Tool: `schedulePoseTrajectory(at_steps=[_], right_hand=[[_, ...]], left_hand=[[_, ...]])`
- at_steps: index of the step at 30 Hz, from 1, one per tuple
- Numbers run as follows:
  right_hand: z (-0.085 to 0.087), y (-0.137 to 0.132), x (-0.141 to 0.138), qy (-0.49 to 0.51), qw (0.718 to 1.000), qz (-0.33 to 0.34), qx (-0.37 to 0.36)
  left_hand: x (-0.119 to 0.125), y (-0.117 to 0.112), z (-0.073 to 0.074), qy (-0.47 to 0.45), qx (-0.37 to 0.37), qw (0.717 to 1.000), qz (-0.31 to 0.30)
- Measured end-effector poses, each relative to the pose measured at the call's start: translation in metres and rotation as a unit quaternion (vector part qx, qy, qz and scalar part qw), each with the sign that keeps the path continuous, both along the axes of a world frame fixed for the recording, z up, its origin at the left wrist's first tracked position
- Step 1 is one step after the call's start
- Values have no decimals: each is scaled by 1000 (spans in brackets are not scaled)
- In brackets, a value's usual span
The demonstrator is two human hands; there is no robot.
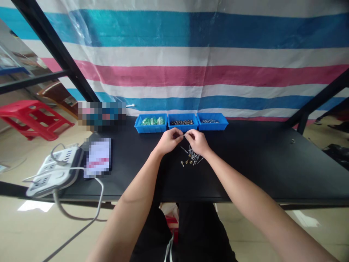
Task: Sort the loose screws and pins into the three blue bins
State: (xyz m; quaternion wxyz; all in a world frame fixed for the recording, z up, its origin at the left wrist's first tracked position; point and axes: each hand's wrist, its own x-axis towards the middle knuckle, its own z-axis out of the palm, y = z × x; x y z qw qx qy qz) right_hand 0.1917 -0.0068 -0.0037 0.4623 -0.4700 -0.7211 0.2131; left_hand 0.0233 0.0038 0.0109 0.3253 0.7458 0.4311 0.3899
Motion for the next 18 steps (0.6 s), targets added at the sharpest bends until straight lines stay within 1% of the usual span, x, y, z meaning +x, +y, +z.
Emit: schedulePoseTrajectory(at_steps=[2,3,5,6,8,10,12,15,18], right_hand=[[2,-1,-1,23,999,5,-24],[3,0,-1,26,999,9,-32],[7,2,0,19,999,10,-44],[9,4,1,9,999,8,-48],[15,9,3,-23,998,9,-57],[21,18,4,-62,996,18,-57],[27,30,5,-82,996,8,-30],[37,50,1,-100,992,-70,21],[48,69,-8,-157,981,-113,9]], left_hand=[[-3,2,-1,-4,-3,1000,6],[-4,4,-1,-5,0,1000,27],[-9,7,-3,13,11,995,95],[-11,9,-4,38,16,991,129],[-15,12,-5,104,15,981,164],[-17,13,-6,168,6,973,160],[-18,13,-6,211,-1,966,149],[-16,11,-5,237,-2,960,151],[-15,10,-4,244,0,958,151]])
